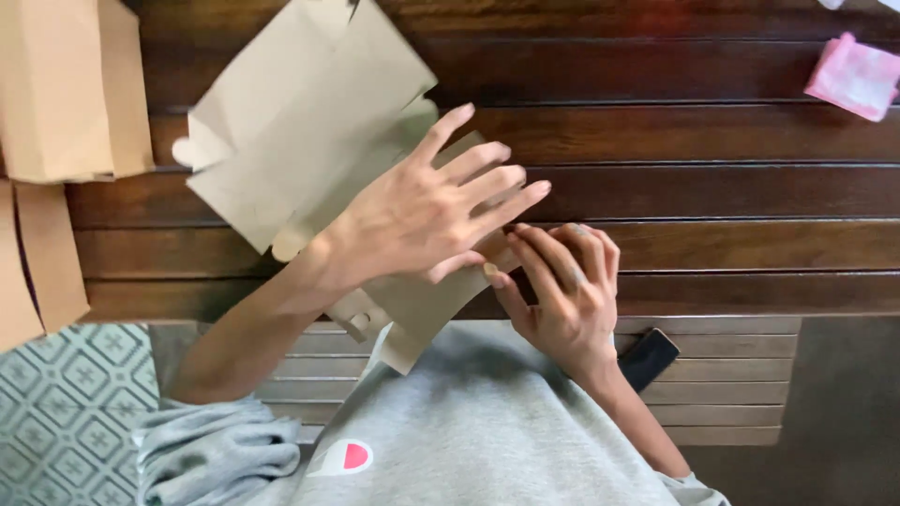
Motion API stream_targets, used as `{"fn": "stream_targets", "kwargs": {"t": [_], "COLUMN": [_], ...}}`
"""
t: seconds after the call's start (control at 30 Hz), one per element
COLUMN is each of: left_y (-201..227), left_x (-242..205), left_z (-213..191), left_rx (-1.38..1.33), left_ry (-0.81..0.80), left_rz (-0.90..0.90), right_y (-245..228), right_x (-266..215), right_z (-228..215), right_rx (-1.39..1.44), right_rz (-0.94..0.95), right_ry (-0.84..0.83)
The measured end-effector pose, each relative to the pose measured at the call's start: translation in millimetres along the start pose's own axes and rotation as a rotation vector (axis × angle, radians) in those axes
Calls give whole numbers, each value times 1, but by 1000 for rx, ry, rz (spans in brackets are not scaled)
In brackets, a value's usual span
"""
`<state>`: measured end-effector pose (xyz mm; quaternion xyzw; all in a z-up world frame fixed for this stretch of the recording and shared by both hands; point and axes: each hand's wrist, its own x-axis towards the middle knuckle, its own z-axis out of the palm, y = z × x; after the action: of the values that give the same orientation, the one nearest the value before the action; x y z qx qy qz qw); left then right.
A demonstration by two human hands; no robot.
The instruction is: The person assembles a flat cardboard box blank by folding the side flaps and tucking tabs into slots to form the box structure. The hands work methodically to align edges and secure the flaps, resulting in a partially formed box on the table.
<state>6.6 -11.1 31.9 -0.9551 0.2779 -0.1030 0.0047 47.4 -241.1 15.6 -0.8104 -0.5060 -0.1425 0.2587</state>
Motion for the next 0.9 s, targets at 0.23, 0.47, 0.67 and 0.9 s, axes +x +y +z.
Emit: {"fn": "stream_targets", "kwargs": {"t": [0.23,0.47,0.67,0.9], "left_y": [16,45,60,60], "left_x": [7,-4,-18,-12], "left_z": [-14,-29,-2,19], "left_rx": [-42,27,-79,-234], "left_ry": [124,139,205,436], "left_rz": [-53,-204,-351,-375], "right_y": [9,15,20,36], "right_x": [-2,-5,-7,15], "right_z": [-8,-10,-9,-29], "right_rx": [32,58,135,252], "right_rz": [-22,-25,-10,-80], "right_ry": [3,-16,-61,-190]}}
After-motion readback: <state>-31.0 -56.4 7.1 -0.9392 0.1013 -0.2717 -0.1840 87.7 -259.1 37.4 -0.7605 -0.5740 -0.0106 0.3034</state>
